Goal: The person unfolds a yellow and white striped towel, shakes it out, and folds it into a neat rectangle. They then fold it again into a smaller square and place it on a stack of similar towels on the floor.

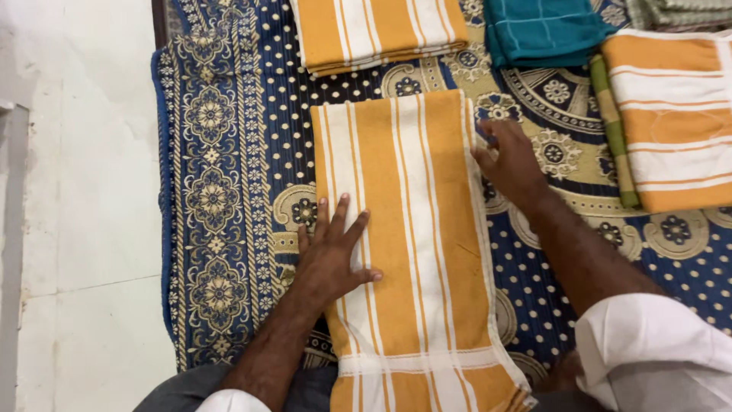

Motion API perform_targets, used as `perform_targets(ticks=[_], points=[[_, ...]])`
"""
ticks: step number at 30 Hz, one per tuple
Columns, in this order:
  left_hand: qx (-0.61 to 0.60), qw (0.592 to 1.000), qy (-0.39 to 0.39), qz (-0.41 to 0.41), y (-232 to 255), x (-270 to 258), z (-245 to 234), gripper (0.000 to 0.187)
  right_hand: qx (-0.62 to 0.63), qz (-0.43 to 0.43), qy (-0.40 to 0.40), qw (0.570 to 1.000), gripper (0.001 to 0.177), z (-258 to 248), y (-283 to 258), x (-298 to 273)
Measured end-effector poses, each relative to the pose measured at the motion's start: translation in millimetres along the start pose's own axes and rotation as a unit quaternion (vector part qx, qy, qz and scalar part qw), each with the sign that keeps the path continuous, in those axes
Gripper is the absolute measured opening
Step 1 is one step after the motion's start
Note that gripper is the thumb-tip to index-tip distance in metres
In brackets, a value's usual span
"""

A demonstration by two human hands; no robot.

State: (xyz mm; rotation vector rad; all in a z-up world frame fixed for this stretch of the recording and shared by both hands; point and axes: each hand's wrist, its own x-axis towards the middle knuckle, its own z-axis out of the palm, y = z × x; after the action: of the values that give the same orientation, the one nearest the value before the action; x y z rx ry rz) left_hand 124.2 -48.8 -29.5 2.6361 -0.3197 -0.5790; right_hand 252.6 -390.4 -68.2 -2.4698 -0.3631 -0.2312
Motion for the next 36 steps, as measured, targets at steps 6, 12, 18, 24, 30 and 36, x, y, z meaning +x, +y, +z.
perform_targets(ticks=[6, 12, 18, 24, 30, 36], points=[[0.013, 1.000, 0.000, 0.003, -0.6, 0.1, 0.6, 0.113, 0.122, 0.071, -0.045, 0.989, 0.066, 26.0, 9.8, 37.2], [0.016, 1.000, -0.013, -0.015, 2.4, 4.1, 4.7, 0.120, 0.012, 0.051, -0.053, 0.997, 0.043, 43.0, 21.7, 35.7], [0.006, 0.998, 0.052, 0.029, -2.5, 5.4, 7.2, 0.115, 0.088, -0.006, 0.013, 0.996, 0.030, 48.8, 18.1, 35.4], [0.014, 0.998, 0.040, 0.044, -6.3, 8.3, 12.9, 0.106, 0.075, 0.044, 0.089, 0.992, 0.031, 51.6, 22.8, 24.1], [0.030, 0.998, 0.036, 0.047, -6.9, 8.5, 12.6, 0.107, -0.024, 0.016, 0.042, 0.999, 0.034, 51.3, 21.1, 26.7], [0.066, 0.997, -0.012, 0.024, 0.7, 6.8, 8.4, 0.124, -0.040, 0.061, -0.023, 0.997, 0.051, 46.2, 10.2, 23.6]])
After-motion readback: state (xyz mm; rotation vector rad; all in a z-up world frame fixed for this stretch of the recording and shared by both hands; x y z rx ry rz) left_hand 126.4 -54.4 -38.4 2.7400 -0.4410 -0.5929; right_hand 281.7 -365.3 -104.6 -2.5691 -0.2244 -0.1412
